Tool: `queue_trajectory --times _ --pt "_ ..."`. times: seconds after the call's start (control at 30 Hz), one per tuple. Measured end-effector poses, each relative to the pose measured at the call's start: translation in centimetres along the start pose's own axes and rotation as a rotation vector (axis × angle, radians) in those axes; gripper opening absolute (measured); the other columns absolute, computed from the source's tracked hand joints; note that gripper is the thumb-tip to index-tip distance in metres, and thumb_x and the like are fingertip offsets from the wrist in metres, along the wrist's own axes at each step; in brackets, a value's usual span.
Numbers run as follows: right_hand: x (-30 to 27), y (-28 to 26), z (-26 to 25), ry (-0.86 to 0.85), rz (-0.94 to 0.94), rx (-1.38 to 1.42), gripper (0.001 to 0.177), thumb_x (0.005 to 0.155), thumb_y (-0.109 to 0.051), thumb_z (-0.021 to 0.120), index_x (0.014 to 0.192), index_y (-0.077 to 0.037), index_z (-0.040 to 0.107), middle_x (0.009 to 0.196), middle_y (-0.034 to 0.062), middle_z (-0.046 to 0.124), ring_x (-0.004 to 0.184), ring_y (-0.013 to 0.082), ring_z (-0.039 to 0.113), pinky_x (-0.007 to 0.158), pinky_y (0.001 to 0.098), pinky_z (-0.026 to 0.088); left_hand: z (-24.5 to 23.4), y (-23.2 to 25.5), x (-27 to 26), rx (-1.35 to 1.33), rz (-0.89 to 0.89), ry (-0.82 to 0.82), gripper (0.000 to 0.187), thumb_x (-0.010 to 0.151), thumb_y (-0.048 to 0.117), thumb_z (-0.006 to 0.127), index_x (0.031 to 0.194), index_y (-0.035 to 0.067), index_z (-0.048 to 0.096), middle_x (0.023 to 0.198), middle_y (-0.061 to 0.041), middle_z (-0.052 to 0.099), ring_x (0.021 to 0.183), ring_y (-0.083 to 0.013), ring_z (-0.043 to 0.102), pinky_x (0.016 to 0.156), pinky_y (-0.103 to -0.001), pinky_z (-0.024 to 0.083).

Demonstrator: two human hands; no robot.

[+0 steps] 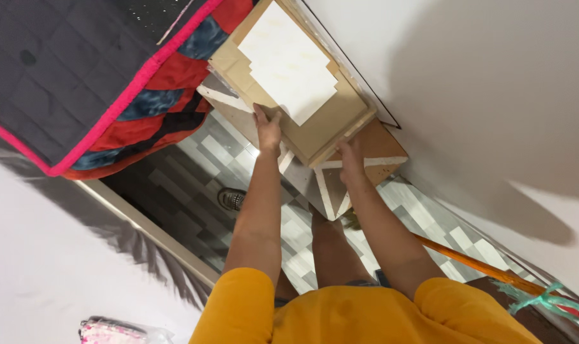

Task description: The person organizes stationery items, including notebooks and a pencil case, by placing them into a small wooden cabinet and a red storage box. They then pick up a broom and sweep the floor around the bed and storage area.

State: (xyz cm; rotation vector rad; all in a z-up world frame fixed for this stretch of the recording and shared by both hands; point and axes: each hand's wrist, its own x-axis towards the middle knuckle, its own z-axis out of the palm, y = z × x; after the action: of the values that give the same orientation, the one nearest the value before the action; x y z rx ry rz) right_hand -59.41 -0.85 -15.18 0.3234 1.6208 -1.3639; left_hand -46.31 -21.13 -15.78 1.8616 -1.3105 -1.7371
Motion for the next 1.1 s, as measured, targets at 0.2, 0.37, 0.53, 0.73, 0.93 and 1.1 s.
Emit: queue_trajectory --times 0.2,0.37,0.53,0.73,0.93,1.1 --pt "4.6 1.4 3.9 -0.142 -0.023 0.287 0.052 0.091 0.000 0.059 0.141 -0.005 0.045 0.124 0.0123 0.054 0.111 0.0247 0.055 0.098 0.0383 0.049 1.4 -3.5 -0.4 0.227 0.389 0.309 0.072 0.090 0.014 0.073 0.153 0.008 0.039 0.151 -0.021 0.039 0.136 -0.0358 0.048 0.116 -0.040 0.039" --pt "9.6 1.4 6.7 -0.285 0.054 0.527 0.047 0.090 -0.002 0.058 0.136 -0.002 0.050 0.119 0.0120 0.060 0.107 0.0248 0.061 0.096 0.0370 0.052 3.4 -3.7 2.3 -0.464 0.060 -0.096 0.057 0.097 0.008 0.057 0.152 0.003 0.046 0.136 -0.013 0.057 0.116 -0.0239 0.055 0.097 -0.035 0.046" --pt "11.7 -0.8 8.7 -0.345 0.028 0.570 0.047 0.089 -0.006 0.062 0.135 -0.005 0.052 0.119 0.0087 0.061 0.108 0.0226 0.060 0.097 0.0361 0.051 4.0 0.2 5.4 -0.694 -0.043 -0.149 0.057 0.097 0.007 0.055 0.152 0.007 0.040 0.137 -0.004 0.055 0.112 -0.0161 0.054 0.094 -0.033 0.045" --pt "12.3 -5.4 11.1 -0.352 0.028 0.508 0.043 0.089 -0.008 0.069 0.130 -0.009 0.054 0.114 0.0056 0.065 0.103 0.0190 0.063 0.090 0.0327 0.055 3.5 4.5 6.9 -0.688 -0.042 -0.159 0.059 0.096 0.009 0.053 0.153 0.011 0.039 0.140 -0.003 0.055 0.111 -0.0148 0.055 0.091 -0.033 0.044" --pt "14.5 -9.0 14.3 -0.211 0.080 0.258 0.038 0.100 -0.020 0.067 0.133 -0.012 0.050 0.109 0.0058 0.066 0.089 0.0164 0.066 0.069 0.0264 0.057 2.8 4.9 7.5 -0.797 -0.027 -0.302 0.050 0.100 0.011 0.055 0.149 0.005 0.047 0.123 -0.006 0.063 0.101 -0.0169 0.062 0.085 -0.033 0.050" --pt "14.8 -10.8 15.8 -0.104 -0.051 0.086 0.054 0.092 -0.003 0.060 0.142 -0.021 0.047 0.113 0.0072 0.067 0.086 0.0179 0.064 0.055 0.0265 0.052 1.9 4.2 6.4 -0.814 -0.049 -0.381 0.047 0.100 0.015 0.058 0.145 0.005 0.050 0.105 -0.004 0.068 0.086 -0.0164 0.060 0.073 -0.031 0.047"
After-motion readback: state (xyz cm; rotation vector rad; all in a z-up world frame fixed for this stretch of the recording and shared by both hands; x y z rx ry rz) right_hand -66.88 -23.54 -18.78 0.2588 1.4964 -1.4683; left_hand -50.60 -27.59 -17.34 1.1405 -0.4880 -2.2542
